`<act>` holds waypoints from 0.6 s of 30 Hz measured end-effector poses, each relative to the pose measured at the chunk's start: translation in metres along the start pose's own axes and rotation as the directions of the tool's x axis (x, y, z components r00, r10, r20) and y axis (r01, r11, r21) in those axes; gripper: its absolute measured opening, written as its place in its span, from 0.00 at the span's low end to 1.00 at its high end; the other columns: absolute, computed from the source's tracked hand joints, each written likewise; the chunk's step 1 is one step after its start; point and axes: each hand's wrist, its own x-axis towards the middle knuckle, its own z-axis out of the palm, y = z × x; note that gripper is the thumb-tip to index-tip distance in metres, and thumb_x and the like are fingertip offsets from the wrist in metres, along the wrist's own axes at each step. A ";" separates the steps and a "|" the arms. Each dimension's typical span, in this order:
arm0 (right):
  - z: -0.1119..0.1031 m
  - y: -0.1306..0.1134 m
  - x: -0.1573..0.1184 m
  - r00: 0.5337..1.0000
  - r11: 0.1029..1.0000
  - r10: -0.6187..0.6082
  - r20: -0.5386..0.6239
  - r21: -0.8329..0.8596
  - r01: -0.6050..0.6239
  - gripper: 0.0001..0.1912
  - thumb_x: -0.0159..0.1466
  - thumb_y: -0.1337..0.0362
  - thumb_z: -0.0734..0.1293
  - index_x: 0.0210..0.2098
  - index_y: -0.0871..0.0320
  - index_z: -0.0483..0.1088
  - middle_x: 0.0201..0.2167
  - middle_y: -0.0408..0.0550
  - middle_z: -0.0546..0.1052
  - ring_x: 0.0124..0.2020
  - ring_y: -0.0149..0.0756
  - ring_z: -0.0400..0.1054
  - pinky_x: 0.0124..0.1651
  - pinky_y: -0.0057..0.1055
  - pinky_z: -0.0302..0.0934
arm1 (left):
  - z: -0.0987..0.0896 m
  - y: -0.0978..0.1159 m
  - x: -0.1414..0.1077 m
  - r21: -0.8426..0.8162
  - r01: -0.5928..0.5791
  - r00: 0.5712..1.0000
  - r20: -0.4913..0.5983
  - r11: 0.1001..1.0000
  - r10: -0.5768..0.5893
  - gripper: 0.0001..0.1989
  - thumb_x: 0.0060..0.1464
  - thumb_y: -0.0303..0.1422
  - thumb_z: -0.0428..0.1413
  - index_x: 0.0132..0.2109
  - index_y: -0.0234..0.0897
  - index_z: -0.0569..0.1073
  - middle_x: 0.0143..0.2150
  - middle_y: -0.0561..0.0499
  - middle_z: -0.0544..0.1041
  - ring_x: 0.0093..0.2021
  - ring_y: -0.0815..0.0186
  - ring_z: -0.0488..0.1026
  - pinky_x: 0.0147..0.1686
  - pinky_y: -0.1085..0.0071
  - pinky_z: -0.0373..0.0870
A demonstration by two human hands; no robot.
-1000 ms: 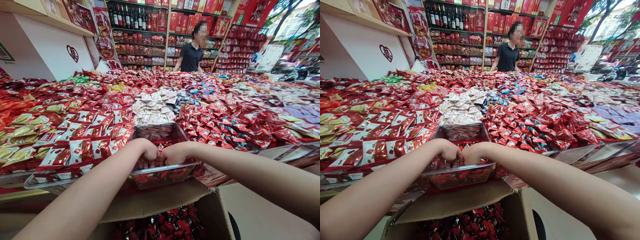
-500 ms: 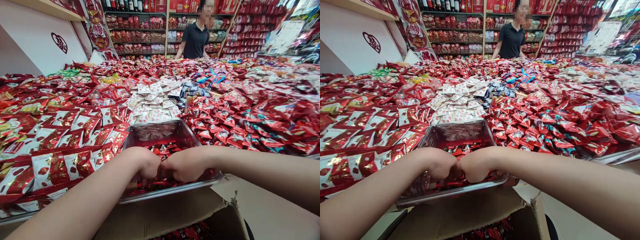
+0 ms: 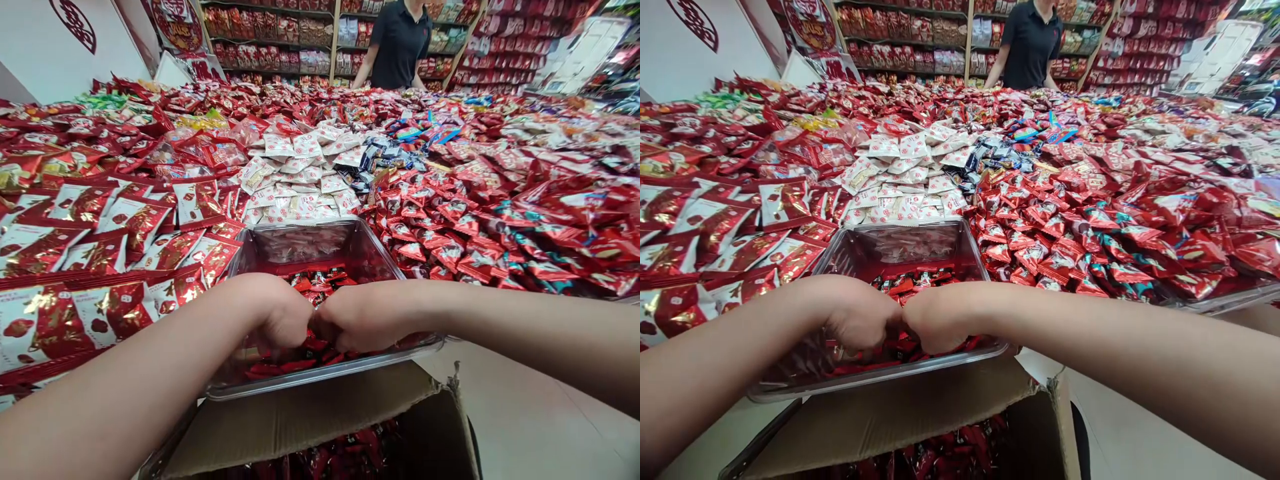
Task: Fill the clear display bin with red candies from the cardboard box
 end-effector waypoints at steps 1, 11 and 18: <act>0.000 -0.001 -0.001 1.000 1.000 0.017 -0.004 0.006 -0.017 0.15 0.53 0.69 0.57 0.39 0.61 0.67 0.32 0.48 0.72 0.25 0.32 0.63 0.20 0.24 0.52 | 0.000 -0.001 0.001 -0.008 0.014 0.999 0.039 1.000 -0.014 0.25 0.28 0.22 0.46 0.40 0.30 0.72 0.27 0.45 0.76 0.24 0.61 0.69 0.18 0.71 0.65; 0.004 -0.003 -0.003 0.990 0.983 0.136 -0.031 -0.124 -0.138 0.15 0.52 0.69 0.58 0.36 0.67 0.70 0.30 0.55 0.72 0.24 0.34 0.64 0.22 0.26 0.52 | 0.000 -0.001 -0.002 -0.154 0.072 0.985 0.166 0.985 -0.046 0.42 0.31 0.22 0.46 0.58 0.52 0.50 0.36 0.49 0.74 0.19 0.66 0.67 0.17 0.71 0.64; 0.007 0.006 0.007 0.992 0.994 0.089 0.089 -0.075 -0.082 0.17 0.51 0.68 0.56 0.37 0.66 0.70 0.30 0.54 0.72 0.22 0.34 0.64 0.21 0.28 0.54 | -0.001 0.004 -0.006 -0.089 -0.032 0.992 0.121 0.995 0.043 0.40 0.31 0.24 0.47 0.57 0.48 0.53 0.37 0.49 0.75 0.23 0.64 0.69 0.19 0.72 0.66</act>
